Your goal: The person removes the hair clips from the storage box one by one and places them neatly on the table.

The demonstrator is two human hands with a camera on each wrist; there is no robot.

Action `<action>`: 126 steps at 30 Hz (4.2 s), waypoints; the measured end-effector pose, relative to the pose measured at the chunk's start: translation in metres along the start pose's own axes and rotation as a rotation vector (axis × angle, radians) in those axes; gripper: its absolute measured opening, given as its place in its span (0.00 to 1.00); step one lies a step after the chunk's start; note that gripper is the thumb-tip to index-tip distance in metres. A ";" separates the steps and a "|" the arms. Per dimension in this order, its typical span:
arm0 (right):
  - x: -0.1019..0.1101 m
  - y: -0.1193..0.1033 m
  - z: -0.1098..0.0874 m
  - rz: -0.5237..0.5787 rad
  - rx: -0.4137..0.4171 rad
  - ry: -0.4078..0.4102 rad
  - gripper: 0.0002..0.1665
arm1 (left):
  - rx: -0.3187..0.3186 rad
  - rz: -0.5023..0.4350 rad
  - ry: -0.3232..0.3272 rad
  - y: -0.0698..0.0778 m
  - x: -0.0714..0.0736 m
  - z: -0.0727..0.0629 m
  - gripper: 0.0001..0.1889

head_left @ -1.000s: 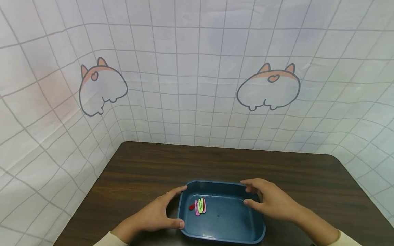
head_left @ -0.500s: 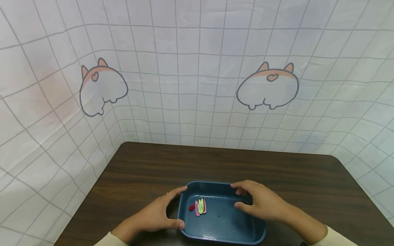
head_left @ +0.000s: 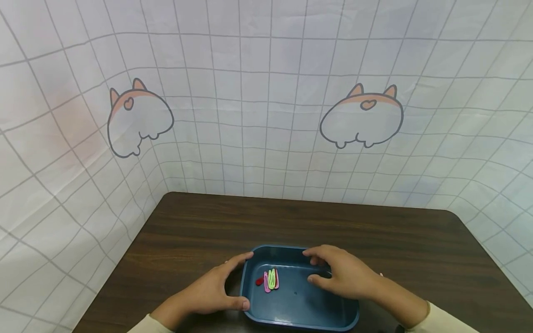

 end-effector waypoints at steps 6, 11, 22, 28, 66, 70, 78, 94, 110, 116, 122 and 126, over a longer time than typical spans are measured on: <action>-0.003 -0.004 0.006 0.004 -0.006 -0.012 0.32 | 0.007 -0.002 -0.001 0.000 0.000 0.000 0.52; -0.005 -0.008 0.011 0.003 -0.005 -0.022 0.32 | 0.006 -0.004 -0.001 0.001 0.000 0.000 0.52; -0.014 -0.013 0.019 -0.011 0.016 -0.029 0.32 | -0.004 -0.001 -0.002 0.001 0.000 0.001 0.53; -0.019 -0.018 0.025 0.005 0.028 -0.043 0.32 | -0.003 -0.002 0.000 0.001 0.000 0.001 0.52; -0.060 -0.027 0.046 0.037 -0.011 -0.101 0.32 | -0.010 -0.002 -0.014 0.002 -0.001 -0.001 0.51; -0.063 -0.027 0.048 0.032 -0.014 -0.093 0.31 | -0.015 -0.007 -0.012 0.002 -0.001 -0.001 0.51; -0.070 -0.022 0.050 0.052 -0.054 -0.118 0.30 | -0.031 -0.002 -0.001 0.003 0.000 -0.001 0.51; -0.079 -0.019 0.053 0.024 -0.073 -0.156 0.36 | -0.015 -0.015 -0.013 0.001 -0.001 0.000 0.50; -0.083 -0.018 0.053 -0.003 -0.072 -0.158 0.34 | -0.005 -0.009 -0.017 -0.001 -0.002 0.000 0.50; -0.084 -0.018 0.052 0.009 -0.083 -0.154 0.36 | -0.004 -0.003 -0.021 -0.001 -0.002 -0.001 0.50; -0.083 -0.017 0.052 0.033 -0.109 -0.153 0.36 | -0.004 -0.005 -0.019 0.000 -0.002 0.000 0.51; -0.083 -0.017 0.052 0.042 -0.114 -0.150 0.36 | -0.012 -0.009 -0.019 0.000 -0.002 0.000 0.51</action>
Point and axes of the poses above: each hand's wrist, its own z-axis towards the middle knuckle, its own x-axis out of the back of the hand, y = z × x, the point moved 5 cm from there along z, towards the middle knuckle, and after that the axes turned 4 degrees about x, right-handed, at the moved point
